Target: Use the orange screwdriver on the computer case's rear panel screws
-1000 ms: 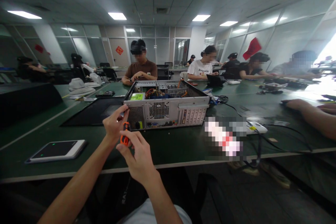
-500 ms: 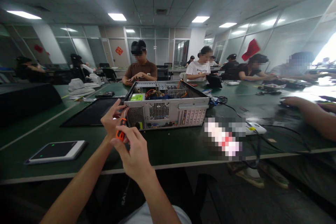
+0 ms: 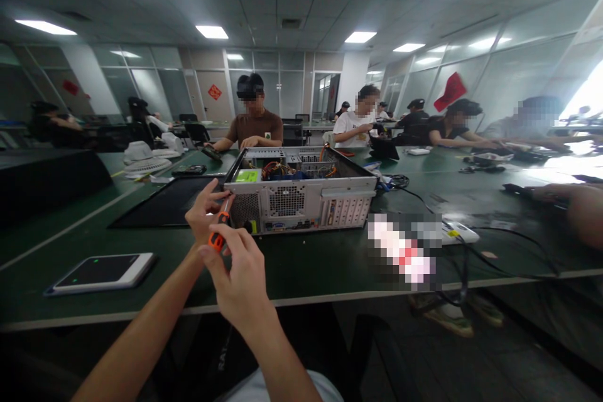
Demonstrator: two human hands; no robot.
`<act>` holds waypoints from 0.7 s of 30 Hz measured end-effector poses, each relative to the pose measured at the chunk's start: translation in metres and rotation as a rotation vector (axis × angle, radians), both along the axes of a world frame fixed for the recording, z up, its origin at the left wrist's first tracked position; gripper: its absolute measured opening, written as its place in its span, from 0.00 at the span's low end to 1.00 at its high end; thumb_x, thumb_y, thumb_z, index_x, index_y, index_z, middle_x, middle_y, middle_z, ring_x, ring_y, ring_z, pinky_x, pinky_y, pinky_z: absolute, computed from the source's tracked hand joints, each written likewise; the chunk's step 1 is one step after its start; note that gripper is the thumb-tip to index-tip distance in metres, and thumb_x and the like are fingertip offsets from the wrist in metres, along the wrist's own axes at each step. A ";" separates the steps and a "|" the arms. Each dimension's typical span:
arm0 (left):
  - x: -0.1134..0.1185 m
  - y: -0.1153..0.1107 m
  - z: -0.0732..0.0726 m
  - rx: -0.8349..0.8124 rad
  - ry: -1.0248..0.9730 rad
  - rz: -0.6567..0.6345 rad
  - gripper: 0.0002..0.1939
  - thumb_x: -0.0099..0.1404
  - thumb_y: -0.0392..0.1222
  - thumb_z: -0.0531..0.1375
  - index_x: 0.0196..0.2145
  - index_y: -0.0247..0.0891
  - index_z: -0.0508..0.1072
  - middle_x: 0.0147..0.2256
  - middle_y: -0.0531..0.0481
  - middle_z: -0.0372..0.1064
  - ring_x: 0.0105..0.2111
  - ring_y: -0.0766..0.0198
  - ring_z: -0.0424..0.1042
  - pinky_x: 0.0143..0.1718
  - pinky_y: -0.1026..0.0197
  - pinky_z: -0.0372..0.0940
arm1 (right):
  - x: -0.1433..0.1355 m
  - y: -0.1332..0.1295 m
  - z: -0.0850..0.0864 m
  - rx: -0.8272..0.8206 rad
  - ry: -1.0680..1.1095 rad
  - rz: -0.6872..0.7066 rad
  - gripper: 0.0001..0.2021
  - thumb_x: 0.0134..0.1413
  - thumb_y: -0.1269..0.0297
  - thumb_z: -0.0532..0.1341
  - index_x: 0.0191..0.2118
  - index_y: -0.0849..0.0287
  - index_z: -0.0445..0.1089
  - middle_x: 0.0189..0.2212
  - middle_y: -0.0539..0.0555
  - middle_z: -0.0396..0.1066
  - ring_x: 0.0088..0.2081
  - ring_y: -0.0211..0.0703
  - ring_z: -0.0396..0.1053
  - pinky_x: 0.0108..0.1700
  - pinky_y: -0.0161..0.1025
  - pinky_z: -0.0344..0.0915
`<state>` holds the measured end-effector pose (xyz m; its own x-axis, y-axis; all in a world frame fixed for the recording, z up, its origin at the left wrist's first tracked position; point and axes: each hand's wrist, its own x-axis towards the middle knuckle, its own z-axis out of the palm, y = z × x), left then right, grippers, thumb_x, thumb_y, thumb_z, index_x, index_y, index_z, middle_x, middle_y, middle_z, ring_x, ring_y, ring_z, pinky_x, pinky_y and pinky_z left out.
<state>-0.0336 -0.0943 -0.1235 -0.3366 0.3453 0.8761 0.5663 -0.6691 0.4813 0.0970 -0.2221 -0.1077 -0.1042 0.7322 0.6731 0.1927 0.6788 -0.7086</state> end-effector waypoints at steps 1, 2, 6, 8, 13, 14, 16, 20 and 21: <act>0.000 -0.001 0.000 -0.001 -0.003 0.007 0.24 0.65 0.45 0.66 0.58 0.38 0.73 0.38 0.49 0.81 0.21 0.72 0.70 0.24 0.69 0.67 | 0.000 0.000 0.000 -0.002 0.003 -0.004 0.15 0.68 0.53 0.59 0.55 0.53 0.72 0.39 0.52 0.70 0.36 0.40 0.67 0.44 0.37 0.67; 0.001 -0.001 0.000 -0.001 -0.007 0.017 0.26 0.65 0.45 0.66 0.59 0.38 0.71 0.37 0.50 0.81 0.21 0.72 0.70 0.23 0.69 0.66 | 0.000 0.000 -0.001 -0.004 0.004 -0.007 0.15 0.69 0.53 0.59 0.55 0.53 0.72 0.39 0.52 0.70 0.36 0.40 0.67 0.44 0.38 0.67; 0.001 -0.002 0.000 0.007 -0.018 0.028 0.28 0.64 0.45 0.67 0.59 0.38 0.68 0.36 0.51 0.80 0.20 0.72 0.71 0.22 0.70 0.64 | 0.000 0.000 -0.002 -0.009 0.008 0.000 0.15 0.69 0.53 0.59 0.55 0.53 0.72 0.39 0.52 0.70 0.36 0.40 0.67 0.43 0.37 0.67; 0.001 -0.002 0.000 0.021 -0.020 0.020 0.26 0.64 0.45 0.67 0.58 0.39 0.69 0.36 0.52 0.80 0.20 0.73 0.70 0.22 0.70 0.64 | 0.000 0.000 -0.002 -0.016 0.014 0.003 0.15 0.69 0.54 0.59 0.55 0.53 0.72 0.40 0.52 0.71 0.37 0.40 0.68 0.44 0.38 0.67; -0.001 0.000 -0.002 0.065 0.016 0.019 0.24 0.65 0.43 0.67 0.56 0.38 0.70 0.36 0.52 0.80 0.19 0.74 0.69 0.21 0.71 0.64 | 0.001 -0.001 -0.003 -0.010 0.043 0.032 0.18 0.68 0.54 0.60 0.58 0.53 0.70 0.46 0.55 0.74 0.42 0.42 0.71 0.46 0.39 0.68; -0.001 0.000 -0.003 0.069 0.024 0.018 0.23 0.65 0.43 0.67 0.56 0.39 0.70 0.37 0.52 0.81 0.19 0.74 0.69 0.22 0.71 0.64 | 0.001 -0.001 -0.004 -0.004 0.043 0.037 0.19 0.67 0.54 0.60 0.59 0.53 0.69 0.48 0.55 0.75 0.43 0.43 0.71 0.46 0.39 0.69; -0.002 0.001 -0.005 0.066 0.035 0.015 0.23 0.66 0.42 0.67 0.56 0.39 0.70 0.38 0.51 0.81 0.20 0.74 0.70 0.21 0.71 0.64 | 0.001 -0.001 -0.005 -0.004 0.037 0.039 0.19 0.67 0.55 0.60 0.60 0.52 0.68 0.50 0.55 0.75 0.45 0.44 0.72 0.47 0.40 0.70; -0.003 0.001 -0.006 0.024 0.051 0.022 0.21 0.67 0.44 0.65 0.56 0.39 0.70 0.39 0.50 0.80 0.21 0.74 0.71 0.22 0.70 0.65 | -0.001 -0.001 -0.007 0.000 0.053 0.020 0.18 0.67 0.55 0.60 0.60 0.50 0.68 0.49 0.55 0.74 0.46 0.44 0.72 0.49 0.42 0.70; -0.003 0.000 -0.005 0.015 0.051 0.023 0.21 0.67 0.44 0.65 0.56 0.39 0.70 0.40 0.50 0.80 0.21 0.74 0.71 0.22 0.70 0.65 | -0.001 -0.001 -0.008 0.013 0.067 0.001 0.18 0.68 0.56 0.60 0.60 0.50 0.68 0.49 0.55 0.72 0.47 0.44 0.72 0.49 0.42 0.71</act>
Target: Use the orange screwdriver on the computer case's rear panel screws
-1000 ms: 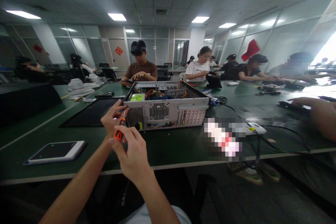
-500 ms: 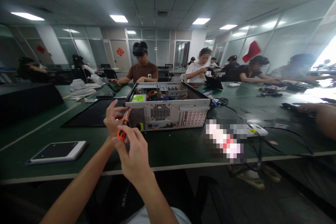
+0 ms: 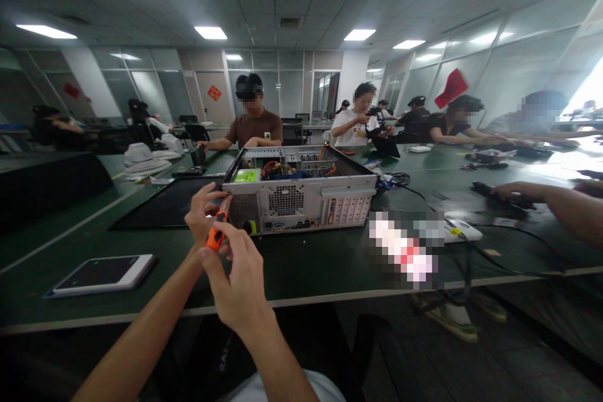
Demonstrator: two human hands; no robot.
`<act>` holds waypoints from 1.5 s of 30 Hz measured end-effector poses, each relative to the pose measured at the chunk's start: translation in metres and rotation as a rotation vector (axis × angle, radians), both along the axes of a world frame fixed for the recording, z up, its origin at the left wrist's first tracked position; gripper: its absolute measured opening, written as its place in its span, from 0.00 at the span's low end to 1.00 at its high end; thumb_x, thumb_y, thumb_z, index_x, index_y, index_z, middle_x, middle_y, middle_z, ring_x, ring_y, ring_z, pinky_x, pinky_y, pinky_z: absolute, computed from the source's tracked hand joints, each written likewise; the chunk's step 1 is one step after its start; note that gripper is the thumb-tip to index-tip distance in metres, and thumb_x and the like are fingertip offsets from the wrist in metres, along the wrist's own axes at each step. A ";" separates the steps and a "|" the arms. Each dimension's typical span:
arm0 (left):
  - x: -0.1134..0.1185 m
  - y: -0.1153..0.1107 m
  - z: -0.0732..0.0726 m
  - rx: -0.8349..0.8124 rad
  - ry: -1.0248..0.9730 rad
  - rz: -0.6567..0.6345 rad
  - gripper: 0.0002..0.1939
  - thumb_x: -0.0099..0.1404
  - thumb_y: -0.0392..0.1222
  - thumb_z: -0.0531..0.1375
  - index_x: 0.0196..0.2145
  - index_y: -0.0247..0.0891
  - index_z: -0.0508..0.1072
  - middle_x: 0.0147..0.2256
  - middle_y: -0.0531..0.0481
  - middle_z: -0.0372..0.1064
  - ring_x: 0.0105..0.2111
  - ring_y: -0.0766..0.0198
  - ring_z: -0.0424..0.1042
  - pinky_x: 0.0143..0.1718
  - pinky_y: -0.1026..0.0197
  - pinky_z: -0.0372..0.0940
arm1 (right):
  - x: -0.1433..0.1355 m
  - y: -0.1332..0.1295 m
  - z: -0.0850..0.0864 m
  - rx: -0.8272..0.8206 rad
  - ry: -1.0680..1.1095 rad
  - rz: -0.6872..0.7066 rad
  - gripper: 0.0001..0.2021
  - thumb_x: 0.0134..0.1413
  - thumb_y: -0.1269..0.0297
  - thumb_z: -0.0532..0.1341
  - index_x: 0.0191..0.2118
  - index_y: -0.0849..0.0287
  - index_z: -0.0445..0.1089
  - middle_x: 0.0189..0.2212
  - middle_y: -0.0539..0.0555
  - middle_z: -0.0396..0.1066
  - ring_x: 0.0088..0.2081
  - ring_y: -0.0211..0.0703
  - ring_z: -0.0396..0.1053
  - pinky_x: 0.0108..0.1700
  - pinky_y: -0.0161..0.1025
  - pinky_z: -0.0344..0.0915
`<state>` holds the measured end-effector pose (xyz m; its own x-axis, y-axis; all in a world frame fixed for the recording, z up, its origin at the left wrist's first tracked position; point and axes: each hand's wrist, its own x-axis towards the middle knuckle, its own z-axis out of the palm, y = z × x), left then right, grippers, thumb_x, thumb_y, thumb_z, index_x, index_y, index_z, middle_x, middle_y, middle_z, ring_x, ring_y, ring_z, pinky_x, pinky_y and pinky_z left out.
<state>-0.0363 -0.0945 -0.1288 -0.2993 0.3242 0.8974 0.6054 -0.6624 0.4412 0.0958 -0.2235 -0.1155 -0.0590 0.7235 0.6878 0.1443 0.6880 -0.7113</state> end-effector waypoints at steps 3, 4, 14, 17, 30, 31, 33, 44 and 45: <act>0.002 -0.002 0.002 -0.007 -0.005 -0.002 0.19 0.68 0.45 0.64 0.54 0.39 0.71 0.40 0.50 0.80 0.21 0.74 0.71 0.22 0.70 0.65 | 0.001 0.000 0.000 0.061 0.028 -0.053 0.17 0.69 0.58 0.59 0.60 0.47 0.69 0.53 0.57 0.67 0.49 0.44 0.71 0.51 0.44 0.72; 0.002 -0.003 0.003 -0.006 -0.006 0.000 0.19 0.68 0.45 0.64 0.54 0.39 0.71 0.39 0.50 0.80 0.21 0.74 0.71 0.22 0.70 0.65 | 0.001 0.000 0.001 0.085 0.029 -0.050 0.16 0.69 0.59 0.58 0.59 0.46 0.70 0.56 0.57 0.66 0.49 0.43 0.71 0.53 0.45 0.72; -0.004 0.009 -0.010 0.015 0.012 0.023 0.20 0.67 0.47 0.66 0.55 0.40 0.70 0.40 0.51 0.78 0.22 0.73 0.71 0.22 0.70 0.64 | -0.009 0.010 0.025 0.189 0.092 0.032 0.08 0.62 0.64 0.66 0.46 0.53 0.73 0.49 0.55 0.76 0.52 0.45 0.75 0.54 0.42 0.72; -0.005 0.012 -0.013 0.028 0.019 0.013 0.21 0.68 0.45 0.65 0.56 0.41 0.69 0.39 0.51 0.78 0.22 0.73 0.71 0.22 0.70 0.63 | -0.011 0.007 0.030 0.177 0.099 0.032 0.07 0.64 0.64 0.63 0.46 0.54 0.72 0.49 0.56 0.77 0.52 0.45 0.75 0.55 0.43 0.72; -0.006 0.010 -0.013 -0.036 0.016 -0.028 0.20 0.69 0.47 0.64 0.56 0.42 0.68 0.41 0.51 0.77 0.21 0.73 0.70 0.21 0.69 0.63 | -0.010 0.001 0.019 0.101 0.086 0.062 0.14 0.64 0.64 0.63 0.54 0.52 0.71 0.54 0.56 0.73 0.56 0.45 0.72 0.59 0.45 0.70; -0.006 0.010 -0.014 -0.033 0.022 -0.029 0.20 0.69 0.47 0.63 0.56 0.42 0.68 0.41 0.50 0.77 0.21 0.73 0.70 0.22 0.69 0.62 | -0.010 0.001 0.018 0.104 0.084 0.050 0.13 0.64 0.64 0.64 0.54 0.51 0.72 0.54 0.56 0.73 0.56 0.45 0.72 0.59 0.44 0.70; -0.006 0.010 -0.014 -0.016 0.037 -0.025 0.20 0.69 0.46 0.64 0.56 0.42 0.69 0.42 0.50 0.77 0.22 0.73 0.70 0.22 0.70 0.62 | -0.011 0.002 0.017 0.106 0.099 0.016 0.11 0.64 0.63 0.65 0.51 0.51 0.74 0.52 0.56 0.73 0.54 0.45 0.73 0.58 0.44 0.71; -0.004 -0.002 0.003 -0.022 0.005 0.014 0.15 0.66 0.39 0.58 0.50 0.40 0.71 0.40 0.50 0.78 0.22 0.72 0.69 0.22 0.68 0.61 | -0.007 0.004 0.015 0.145 0.076 0.023 0.13 0.68 0.64 0.60 0.55 0.51 0.73 0.59 0.56 0.71 0.61 0.46 0.69 0.65 0.47 0.66; -0.005 -0.002 0.005 -0.020 -0.025 0.031 0.15 0.65 0.38 0.58 0.49 0.40 0.71 0.40 0.50 0.77 0.22 0.71 0.69 0.22 0.68 0.61 | -0.006 0.003 0.015 0.146 0.075 0.029 0.13 0.68 0.64 0.59 0.56 0.51 0.72 0.59 0.56 0.71 0.62 0.47 0.68 0.65 0.47 0.66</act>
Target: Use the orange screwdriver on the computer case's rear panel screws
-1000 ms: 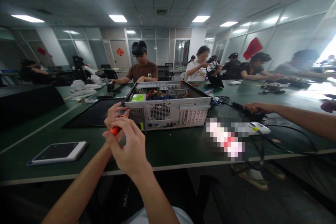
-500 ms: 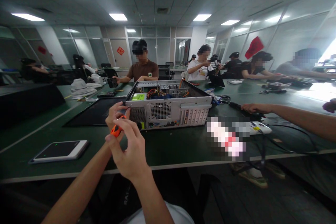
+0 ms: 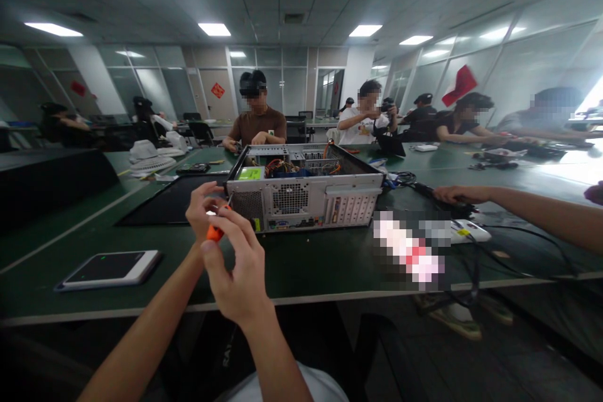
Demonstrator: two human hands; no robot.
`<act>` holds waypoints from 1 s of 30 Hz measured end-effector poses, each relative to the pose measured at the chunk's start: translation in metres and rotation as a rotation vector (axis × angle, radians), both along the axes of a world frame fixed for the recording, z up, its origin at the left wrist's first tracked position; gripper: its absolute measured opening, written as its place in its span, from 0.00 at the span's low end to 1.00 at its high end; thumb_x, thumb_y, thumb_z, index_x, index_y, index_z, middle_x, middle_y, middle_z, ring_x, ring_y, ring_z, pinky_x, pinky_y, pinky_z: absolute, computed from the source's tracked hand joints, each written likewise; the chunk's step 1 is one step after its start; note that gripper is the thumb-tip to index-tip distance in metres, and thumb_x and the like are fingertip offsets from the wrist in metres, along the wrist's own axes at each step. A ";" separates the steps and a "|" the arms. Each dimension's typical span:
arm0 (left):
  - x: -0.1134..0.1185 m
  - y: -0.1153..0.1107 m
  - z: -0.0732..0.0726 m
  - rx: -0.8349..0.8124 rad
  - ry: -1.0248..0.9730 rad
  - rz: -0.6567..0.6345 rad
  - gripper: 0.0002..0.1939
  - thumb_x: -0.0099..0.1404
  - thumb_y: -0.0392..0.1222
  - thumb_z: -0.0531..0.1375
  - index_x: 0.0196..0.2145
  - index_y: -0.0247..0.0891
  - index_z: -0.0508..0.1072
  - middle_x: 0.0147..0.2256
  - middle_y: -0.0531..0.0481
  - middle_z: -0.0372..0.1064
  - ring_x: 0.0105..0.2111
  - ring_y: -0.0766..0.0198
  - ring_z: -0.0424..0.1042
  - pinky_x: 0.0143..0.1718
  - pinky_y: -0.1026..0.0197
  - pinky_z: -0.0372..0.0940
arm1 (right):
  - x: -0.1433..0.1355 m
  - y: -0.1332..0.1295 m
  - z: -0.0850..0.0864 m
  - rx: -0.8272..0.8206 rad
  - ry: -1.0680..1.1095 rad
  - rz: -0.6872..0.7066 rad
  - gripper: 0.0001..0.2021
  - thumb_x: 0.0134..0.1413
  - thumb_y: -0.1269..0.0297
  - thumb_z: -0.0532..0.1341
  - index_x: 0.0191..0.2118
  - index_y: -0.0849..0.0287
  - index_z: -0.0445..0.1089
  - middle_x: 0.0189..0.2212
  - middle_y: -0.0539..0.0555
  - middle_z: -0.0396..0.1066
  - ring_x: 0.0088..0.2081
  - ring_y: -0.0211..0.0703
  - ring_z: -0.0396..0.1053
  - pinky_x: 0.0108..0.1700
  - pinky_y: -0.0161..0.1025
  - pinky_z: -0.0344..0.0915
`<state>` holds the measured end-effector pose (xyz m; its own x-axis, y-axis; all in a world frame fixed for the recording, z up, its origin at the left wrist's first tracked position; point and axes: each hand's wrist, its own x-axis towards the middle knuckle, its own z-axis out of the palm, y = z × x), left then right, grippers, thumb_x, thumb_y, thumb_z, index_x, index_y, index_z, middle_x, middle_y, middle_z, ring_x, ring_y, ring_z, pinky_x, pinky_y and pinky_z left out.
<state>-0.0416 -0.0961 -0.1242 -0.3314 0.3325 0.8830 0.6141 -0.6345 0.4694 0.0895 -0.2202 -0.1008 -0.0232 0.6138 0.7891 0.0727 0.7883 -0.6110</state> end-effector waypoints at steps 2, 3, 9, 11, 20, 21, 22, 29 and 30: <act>-0.002 0.000 0.007 0.004 -0.042 0.047 0.14 0.63 0.36 0.57 0.46 0.40 0.71 0.39 0.50 0.76 0.26 0.68 0.71 0.24 0.67 0.63 | 0.001 0.000 -0.001 0.010 -0.001 0.006 0.14 0.68 0.65 0.59 0.56 0.52 0.70 0.59 0.57 0.71 0.61 0.47 0.69 0.63 0.47 0.67; -0.003 -0.001 0.012 0.004 -0.039 0.068 0.12 0.63 0.36 0.56 0.45 0.40 0.71 0.40 0.49 0.75 0.30 0.66 0.72 0.26 0.66 0.65 | 0.001 0.000 -0.002 0.015 0.001 0.001 0.14 0.68 0.65 0.59 0.57 0.52 0.70 0.58 0.57 0.71 0.61 0.47 0.69 0.62 0.47 0.68; -0.007 0.009 0.059 -0.106 0.305 0.095 0.06 0.65 0.38 0.57 0.39 0.43 0.73 0.44 0.46 0.74 0.51 0.52 0.71 0.57 0.46 0.66 | 0.000 0.001 -0.004 0.029 -0.032 -0.052 0.15 0.67 0.64 0.60 0.57 0.50 0.71 0.55 0.57 0.69 0.52 0.43 0.73 0.57 0.43 0.71; -0.006 0.022 0.074 -0.200 0.430 0.072 0.07 0.65 0.40 0.58 0.40 0.43 0.74 0.46 0.45 0.75 0.52 0.51 0.70 0.60 0.45 0.63 | -0.001 0.001 -0.003 0.019 -0.027 -0.065 0.13 0.66 0.63 0.62 0.54 0.51 0.73 0.53 0.57 0.69 0.50 0.43 0.73 0.55 0.43 0.72; 0.015 0.075 0.127 -1.016 1.081 -0.183 0.31 0.73 0.59 0.46 0.63 0.40 0.69 0.66 0.47 0.64 0.65 0.54 0.64 0.65 0.59 0.55 | -0.003 0.000 -0.004 0.033 0.029 -0.014 0.11 0.68 0.67 0.61 0.52 0.51 0.73 0.56 0.55 0.73 0.58 0.44 0.71 0.61 0.45 0.69; 0.017 0.078 0.131 -1.046 1.110 -0.184 0.34 0.73 0.61 0.45 0.66 0.39 0.66 0.68 0.46 0.61 0.66 0.55 0.62 0.66 0.59 0.53 | -0.002 -0.001 -0.004 0.033 0.023 -0.011 0.11 0.68 0.67 0.60 0.52 0.51 0.74 0.57 0.55 0.73 0.59 0.45 0.71 0.62 0.46 0.68; 0.020 0.081 0.133 -1.071 1.137 -0.174 0.36 0.72 0.62 0.44 0.67 0.38 0.64 0.69 0.45 0.59 0.67 0.55 0.61 0.67 0.59 0.52 | -0.002 -0.001 -0.003 0.033 0.019 -0.006 0.11 0.67 0.67 0.60 0.52 0.51 0.74 0.58 0.55 0.72 0.59 0.45 0.71 0.63 0.46 0.68; 0.033 0.090 0.136 -1.084 1.208 -0.071 0.37 0.70 0.65 0.45 0.68 0.41 0.63 0.69 0.44 0.58 0.66 0.49 0.62 0.65 0.55 0.56 | -0.002 -0.004 0.000 0.042 -0.003 -0.020 0.13 0.67 0.68 0.59 0.55 0.53 0.71 0.58 0.56 0.72 0.60 0.45 0.70 0.63 0.44 0.68; 0.033 0.091 0.135 -1.097 1.185 -0.042 0.38 0.70 0.66 0.46 0.68 0.41 0.62 0.69 0.44 0.58 0.66 0.48 0.63 0.65 0.54 0.57 | -0.002 -0.003 0.000 0.045 0.000 -0.035 0.13 0.66 0.68 0.61 0.54 0.53 0.72 0.56 0.56 0.72 0.58 0.44 0.71 0.61 0.44 0.69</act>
<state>-0.0086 -0.0054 0.0110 0.3544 0.9345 -0.0341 0.9347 -0.3551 -0.0166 0.0875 -0.2234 -0.1012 -0.0023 0.5785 0.8157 0.1002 0.8117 -0.5754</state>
